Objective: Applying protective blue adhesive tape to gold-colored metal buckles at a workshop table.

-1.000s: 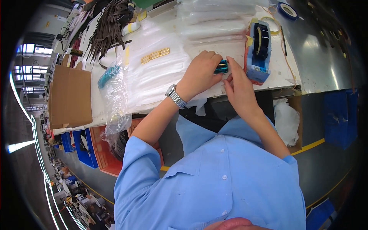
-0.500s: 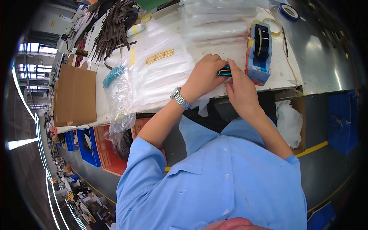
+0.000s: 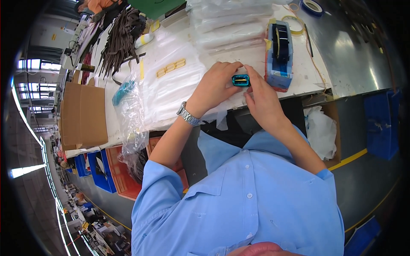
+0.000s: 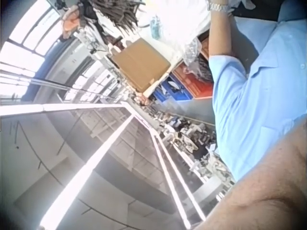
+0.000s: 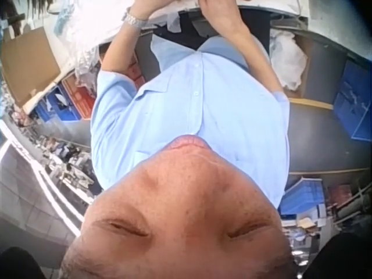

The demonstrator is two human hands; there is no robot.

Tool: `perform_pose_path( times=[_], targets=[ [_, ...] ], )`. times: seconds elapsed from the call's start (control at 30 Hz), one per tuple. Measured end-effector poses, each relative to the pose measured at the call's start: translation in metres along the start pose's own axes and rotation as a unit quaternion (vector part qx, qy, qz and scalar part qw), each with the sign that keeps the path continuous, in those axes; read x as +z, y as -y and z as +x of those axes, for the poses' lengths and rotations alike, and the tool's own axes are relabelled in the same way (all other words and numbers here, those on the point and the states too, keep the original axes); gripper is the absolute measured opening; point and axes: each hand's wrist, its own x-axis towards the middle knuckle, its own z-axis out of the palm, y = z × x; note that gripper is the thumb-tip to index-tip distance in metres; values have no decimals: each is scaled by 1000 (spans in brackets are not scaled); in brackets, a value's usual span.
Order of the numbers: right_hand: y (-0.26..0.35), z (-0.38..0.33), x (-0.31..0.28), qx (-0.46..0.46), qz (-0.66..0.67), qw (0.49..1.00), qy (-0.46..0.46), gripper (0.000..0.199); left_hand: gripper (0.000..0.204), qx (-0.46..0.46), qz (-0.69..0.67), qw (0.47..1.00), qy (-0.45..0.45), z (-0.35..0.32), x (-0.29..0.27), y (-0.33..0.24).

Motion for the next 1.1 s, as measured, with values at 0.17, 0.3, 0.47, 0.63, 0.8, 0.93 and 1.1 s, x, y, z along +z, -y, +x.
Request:
perform_pose_path(
  times=[0.17, 0.3, 0.47, 0.63, 0.8, 0.93, 1.1],
  targets=[
    [-1, -2, 1, 2, 5, 1000, 3, 82, 66, -31, -6, 999, 34, -3, -4, -2],
    [3, -4, -1, -11, 0, 1000, -10, 82, 69, 1, -7, 1000, -5, -5, -2, -5],
    [14, -11, -15, 22, 17, 999, 33, 79, 65, 29, 5, 999, -26, -7, -20, -5],
    [27, -35, -51, -23, 18, 999, -28, 47, 10, -113, 73, 980, -146, -23, -64, 37],
    [28, -34, -101, 47, 49, 986, -152, 24, 7, -63, 287, 950, -104, -36, -77, 102],
    [5, -15, -123, 168, 77, 970, -159, 21, 6, -77, 306, 948, -32, -35, -72, 118],
    [-36, -7, -112, 192, 143, 966, -102, 27, 5, -85, 254, 962, -48, -29, -76, 124]
  ],
)
